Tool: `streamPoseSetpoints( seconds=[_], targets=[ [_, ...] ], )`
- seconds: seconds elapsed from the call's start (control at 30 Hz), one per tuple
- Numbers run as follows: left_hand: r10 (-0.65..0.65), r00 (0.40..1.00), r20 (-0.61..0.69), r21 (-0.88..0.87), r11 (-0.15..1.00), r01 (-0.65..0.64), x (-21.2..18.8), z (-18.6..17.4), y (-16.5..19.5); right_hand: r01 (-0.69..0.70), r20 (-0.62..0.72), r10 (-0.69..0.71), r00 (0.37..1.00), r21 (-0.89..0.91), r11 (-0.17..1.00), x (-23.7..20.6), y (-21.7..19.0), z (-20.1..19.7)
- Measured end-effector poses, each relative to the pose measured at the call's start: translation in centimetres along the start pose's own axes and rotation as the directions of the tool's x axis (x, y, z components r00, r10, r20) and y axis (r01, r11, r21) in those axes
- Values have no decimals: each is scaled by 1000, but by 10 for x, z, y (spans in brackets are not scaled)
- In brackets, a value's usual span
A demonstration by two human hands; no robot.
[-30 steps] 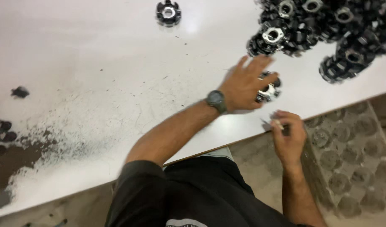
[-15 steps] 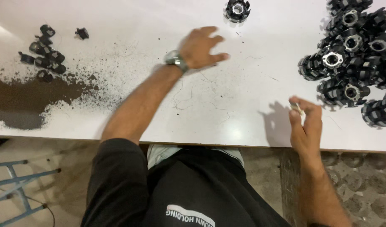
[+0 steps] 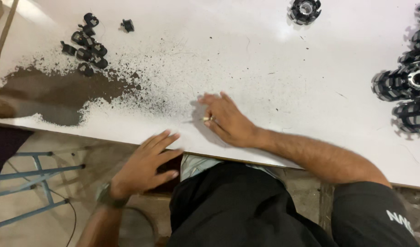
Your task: The person sits at a white workbench and assembles small black plastic rotor-like housings one at a time, picking each housing from a pile, fitting a metal hub piece into it by hand, pressing the parts together, and setting the finished assembly aside on the table.
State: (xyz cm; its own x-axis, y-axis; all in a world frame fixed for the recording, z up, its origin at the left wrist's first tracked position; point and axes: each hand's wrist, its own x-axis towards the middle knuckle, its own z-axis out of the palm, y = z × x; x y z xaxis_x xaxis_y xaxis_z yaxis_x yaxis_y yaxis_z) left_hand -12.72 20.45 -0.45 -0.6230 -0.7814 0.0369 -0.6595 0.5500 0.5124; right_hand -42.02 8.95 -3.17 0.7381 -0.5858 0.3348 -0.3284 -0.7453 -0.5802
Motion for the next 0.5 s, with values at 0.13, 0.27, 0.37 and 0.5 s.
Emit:
streamPoseSetpoints(
  seconds=[0.13,0.27,0.37,0.5],
  targets=[
    [-670,716,198,-136,704,697,-88,-19,-7,-169,-347,-35,937,-539,825,41,78,-95],
    [-507,859,-65,-253,841,478,-104,-3,-37,-437,-524,77,848,-609,662,32,138,-181],
    [-301,943,-140,-295,922,250,-74,30,-53,-590,-488,337,806,-604,536,11,150,-194],
    [-336,941,-31,-268,910,316,-36,31,-35,-615,-501,358,788,-662,428,-22,160,-211]
  ],
)
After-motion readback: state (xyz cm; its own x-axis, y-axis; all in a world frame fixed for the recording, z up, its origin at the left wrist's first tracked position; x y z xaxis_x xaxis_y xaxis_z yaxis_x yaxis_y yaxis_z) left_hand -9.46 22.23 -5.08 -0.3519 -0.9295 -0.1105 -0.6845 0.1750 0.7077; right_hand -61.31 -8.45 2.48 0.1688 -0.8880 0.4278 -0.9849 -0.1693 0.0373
